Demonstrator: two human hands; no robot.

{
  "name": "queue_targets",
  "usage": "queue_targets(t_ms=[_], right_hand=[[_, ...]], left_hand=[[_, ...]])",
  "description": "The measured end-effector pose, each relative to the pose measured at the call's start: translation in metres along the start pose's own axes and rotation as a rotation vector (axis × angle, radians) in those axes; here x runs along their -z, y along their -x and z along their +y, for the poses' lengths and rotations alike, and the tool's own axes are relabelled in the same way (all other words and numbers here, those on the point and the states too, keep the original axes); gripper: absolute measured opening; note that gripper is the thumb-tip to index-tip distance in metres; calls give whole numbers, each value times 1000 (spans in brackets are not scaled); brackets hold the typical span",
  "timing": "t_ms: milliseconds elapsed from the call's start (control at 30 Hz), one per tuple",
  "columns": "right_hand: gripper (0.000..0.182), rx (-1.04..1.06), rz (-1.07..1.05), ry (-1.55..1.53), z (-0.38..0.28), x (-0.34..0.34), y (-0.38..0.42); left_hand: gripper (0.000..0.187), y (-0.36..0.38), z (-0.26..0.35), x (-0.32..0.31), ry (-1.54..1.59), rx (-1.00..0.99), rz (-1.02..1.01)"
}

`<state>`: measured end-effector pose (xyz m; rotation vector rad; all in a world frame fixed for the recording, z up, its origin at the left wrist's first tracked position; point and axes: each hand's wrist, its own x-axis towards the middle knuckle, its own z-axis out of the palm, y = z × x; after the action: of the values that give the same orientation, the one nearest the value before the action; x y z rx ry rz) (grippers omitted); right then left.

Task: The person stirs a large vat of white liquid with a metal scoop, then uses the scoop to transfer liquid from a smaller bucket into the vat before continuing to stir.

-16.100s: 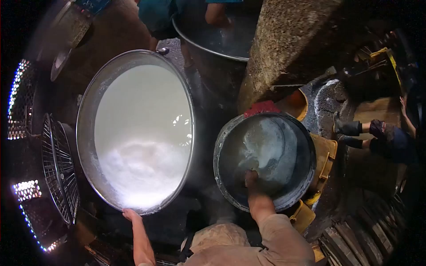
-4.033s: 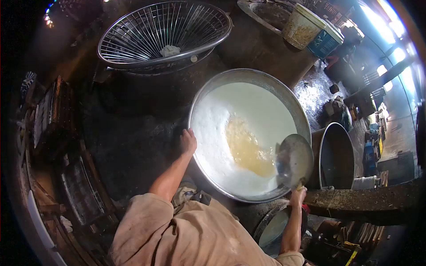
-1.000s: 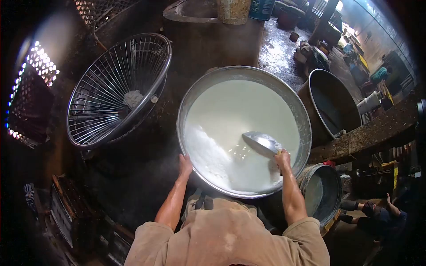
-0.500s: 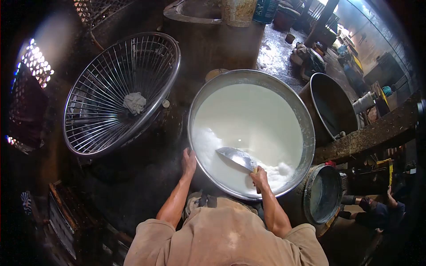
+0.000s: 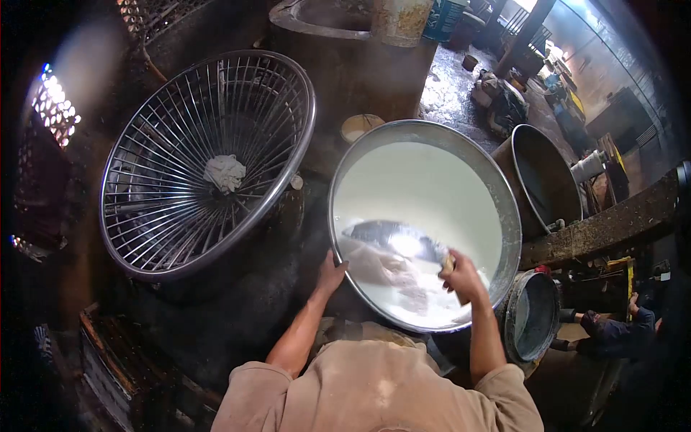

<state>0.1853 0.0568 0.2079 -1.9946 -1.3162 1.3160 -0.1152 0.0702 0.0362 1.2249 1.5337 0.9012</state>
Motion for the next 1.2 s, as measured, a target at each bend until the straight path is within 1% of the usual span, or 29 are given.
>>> queue_targets(t_ms=[67,100,133,167,200,267,300,333,367,400,467,533,600,633,700,733,800,833,867,933,967,1067,1100,1133,1200], right_hand=[[54,130,-1,172,-34,8,-24],[53,228,65,262,-50,4,-37],[52,327,131,351,-66,-2,-50],[48,454,248,480,-62,-13,-78],[43,580,366,609,-55,-25,-109],[33,319,253,637,-72,-46,-136],[33,317,258,634,-68,-52,-147],[30,274,229,657,-62,-59,-158],[27,233,199,679,-55,-65,-168],[27,233,200,675,-44,-69,-175],[23,301,212,712,-20,-73,-179],[22,271,183,739,-4,-71,-173],[22,214,131,720,17,-68,-172],[22,213,130,717,28,-66,-170],[21,112,149,629,50,-61,-163],[21,111,150,627,59,-58,-158],[23,14,156,623,78,-51,-146],[26,56,197,650,90,-49,-137],[26,52,198,649,101,-45,-130],[28,31,156,693,121,-34,-117],[27,-9,162,655,138,-30,-116],[25,15,200,741,176,-14,-98],[24,-33,151,705,181,-6,-88],[24,-35,155,701,189,1,-80],[21,-39,178,688,207,18,-67]], left_hand=[[54,-1,-20,-11,-130,30,74],[54,0,-18,-12,-130,33,71],[58,0,-13,-11,-123,41,51],[63,0,-10,-10,-116,47,31],[63,-2,-12,-11,-119,45,28],[65,-7,-18,-14,-147,175,-35],[65,-5,-13,-11,-119,124,-61],[65,-5,-17,-13,-122,122,-63],[65,-4,-20,-18,-154,103,-14],[65,-3,-25,-21,-186,84,36],[66,-6,-32,-23,-195,56,51],[67,-4,-31,-24,-202,35,67],[68,-5,-27,-22,-174,70,38],[68,-4,-25,-22,-178,71,38],[68,-3,-23,-22,-125,39,68],[68,-4,-27,-24,-127,37,67],[67,-8,-37,-28,-216,-2,129],[66,-6,-24,-26,-216,37,126],[65,-1,-13,-23,-146,96,100],[65,-5,-17,-24,-151,94,102],[65,-5,-21,-26,-215,74,152],[64,-8,-24,-28,-213,62,182],[64,-9,-21,-26,-217,101,153],[64,-9,-18,-26,-246,131,165],[61,-20,-40,-29,-224,72,221]])
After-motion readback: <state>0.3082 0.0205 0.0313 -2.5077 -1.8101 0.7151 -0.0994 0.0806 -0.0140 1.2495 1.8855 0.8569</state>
